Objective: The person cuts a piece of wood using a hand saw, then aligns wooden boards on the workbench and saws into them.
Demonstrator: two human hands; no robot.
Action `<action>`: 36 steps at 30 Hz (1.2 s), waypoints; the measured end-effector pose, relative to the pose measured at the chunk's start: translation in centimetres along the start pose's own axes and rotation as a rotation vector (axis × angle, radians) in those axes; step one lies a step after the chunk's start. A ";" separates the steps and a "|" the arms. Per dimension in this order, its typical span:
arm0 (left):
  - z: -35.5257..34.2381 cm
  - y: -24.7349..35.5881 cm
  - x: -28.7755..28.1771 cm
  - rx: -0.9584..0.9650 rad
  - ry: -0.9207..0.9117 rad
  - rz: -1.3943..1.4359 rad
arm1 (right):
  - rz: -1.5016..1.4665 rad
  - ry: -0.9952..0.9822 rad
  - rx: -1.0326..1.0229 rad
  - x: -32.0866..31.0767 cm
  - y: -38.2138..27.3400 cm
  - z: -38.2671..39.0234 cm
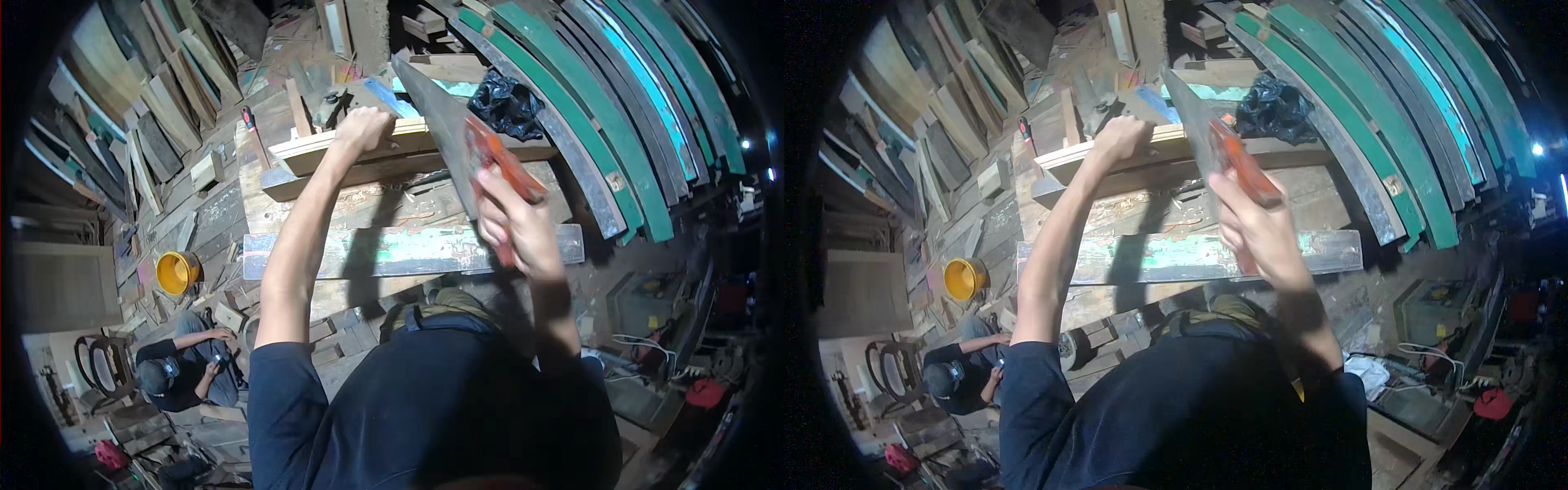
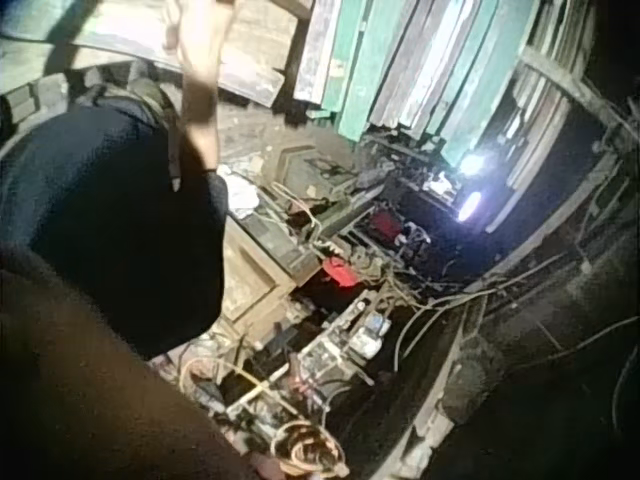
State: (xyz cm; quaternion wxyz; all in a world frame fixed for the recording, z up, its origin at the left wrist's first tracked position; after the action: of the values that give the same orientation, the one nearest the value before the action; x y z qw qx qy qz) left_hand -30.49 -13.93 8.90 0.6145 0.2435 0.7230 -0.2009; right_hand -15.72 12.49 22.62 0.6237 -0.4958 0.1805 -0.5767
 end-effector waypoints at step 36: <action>-1.6 1.1 -1.0 -0.136 0.054 -0.037 | 0.413 0.120 -0.023 -5.0 -2.4 4.6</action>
State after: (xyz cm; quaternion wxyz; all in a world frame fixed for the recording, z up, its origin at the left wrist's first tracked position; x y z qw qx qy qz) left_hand -30.97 -12.18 10.20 0.6063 0.1933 0.7555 -0.1560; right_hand -14.72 19.24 24.90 0.7111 -0.4200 0.3216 -0.4631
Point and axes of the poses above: each hand's wrist, its own z-axis away from the middle knuckle, its own x-axis out of the palm, y = z × x, the point moved 4 cm from there along -z, towards the middle knuckle, and after that the axes turned 15 degrees about x, right-handed, at the moved point
